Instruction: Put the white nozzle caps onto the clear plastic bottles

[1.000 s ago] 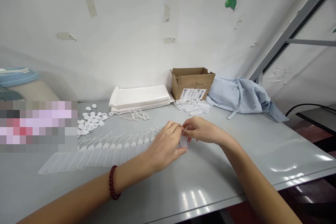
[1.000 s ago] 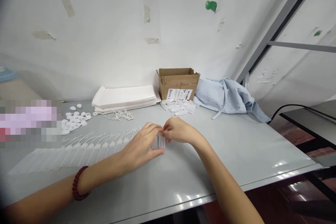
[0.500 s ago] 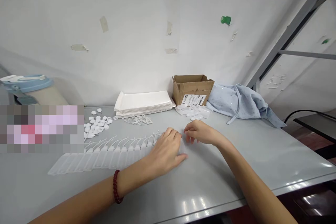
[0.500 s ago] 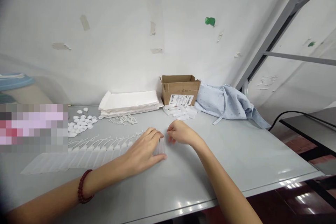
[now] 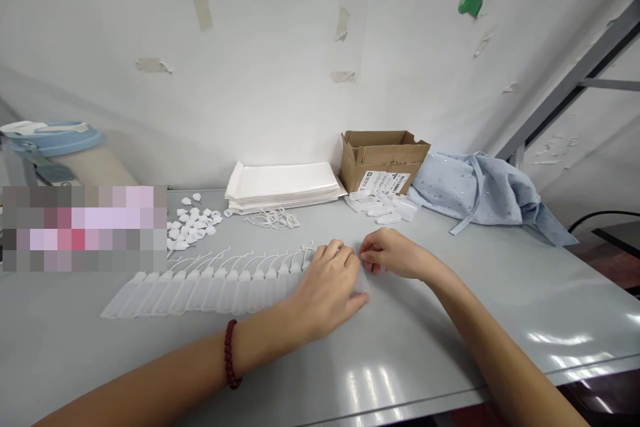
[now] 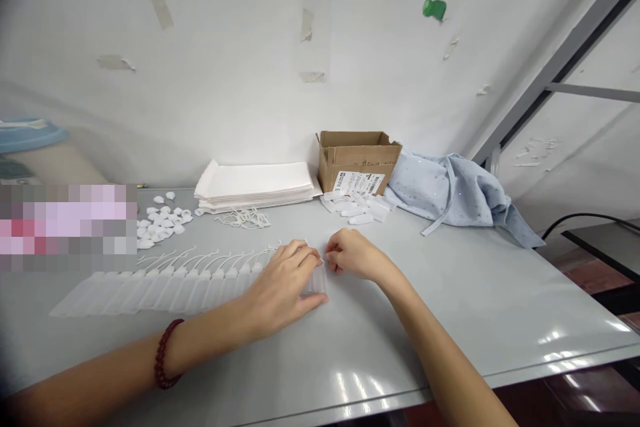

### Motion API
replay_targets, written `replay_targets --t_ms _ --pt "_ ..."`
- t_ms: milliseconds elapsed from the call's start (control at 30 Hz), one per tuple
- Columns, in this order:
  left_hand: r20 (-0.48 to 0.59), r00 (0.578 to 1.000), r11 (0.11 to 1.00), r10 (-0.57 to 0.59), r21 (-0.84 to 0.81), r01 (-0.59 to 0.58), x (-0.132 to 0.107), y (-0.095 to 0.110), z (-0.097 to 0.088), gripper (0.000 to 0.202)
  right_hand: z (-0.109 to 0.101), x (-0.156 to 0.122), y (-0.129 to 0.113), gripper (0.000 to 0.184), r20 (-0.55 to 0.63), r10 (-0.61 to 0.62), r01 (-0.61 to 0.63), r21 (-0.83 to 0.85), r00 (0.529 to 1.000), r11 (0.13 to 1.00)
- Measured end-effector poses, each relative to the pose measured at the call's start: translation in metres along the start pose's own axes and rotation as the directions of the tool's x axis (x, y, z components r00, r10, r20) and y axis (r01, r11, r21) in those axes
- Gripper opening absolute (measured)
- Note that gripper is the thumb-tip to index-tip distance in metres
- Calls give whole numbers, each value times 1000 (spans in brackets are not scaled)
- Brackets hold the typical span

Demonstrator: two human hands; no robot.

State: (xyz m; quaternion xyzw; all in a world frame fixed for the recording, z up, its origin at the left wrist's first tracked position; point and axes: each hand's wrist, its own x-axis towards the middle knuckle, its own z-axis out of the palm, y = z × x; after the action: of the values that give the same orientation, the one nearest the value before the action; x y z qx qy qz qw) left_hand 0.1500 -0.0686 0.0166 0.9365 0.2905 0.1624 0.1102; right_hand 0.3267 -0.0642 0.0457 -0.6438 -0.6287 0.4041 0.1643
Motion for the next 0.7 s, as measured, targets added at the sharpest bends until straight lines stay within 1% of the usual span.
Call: replay_targets --t_ms 167,333,500,567,633,700 --pt "-1 1000 1000 1 2 -1 -1 1 -2 27 0 0 -2 13 -7 5 -5 -8 1000 1000" --pt "-19 999 1000 29 9 -29 -4 0 0 29 0 2 -3 14 -23 21 -21 -7 1000 1000" --pt "-15 1000 1000 21 -15 -21 -5 2 1 28 -1 6 0 14 -70 5 -8 -51 998 999" --pt "-1 1000 999 12 -46 -12 -4 1 -6 33 -3 9 3 13 -121 -15 5 -82 993 997" --pt "25 1000 996 -19 -90 21 0 -5 -20 41 -6 14 9 13 -210 -39 13 -126 977 992" --pt "34 993 986 -116 -115 120 5 -19 -39 43 -11 19 16 16 -339 -66 2 -188 938 982"
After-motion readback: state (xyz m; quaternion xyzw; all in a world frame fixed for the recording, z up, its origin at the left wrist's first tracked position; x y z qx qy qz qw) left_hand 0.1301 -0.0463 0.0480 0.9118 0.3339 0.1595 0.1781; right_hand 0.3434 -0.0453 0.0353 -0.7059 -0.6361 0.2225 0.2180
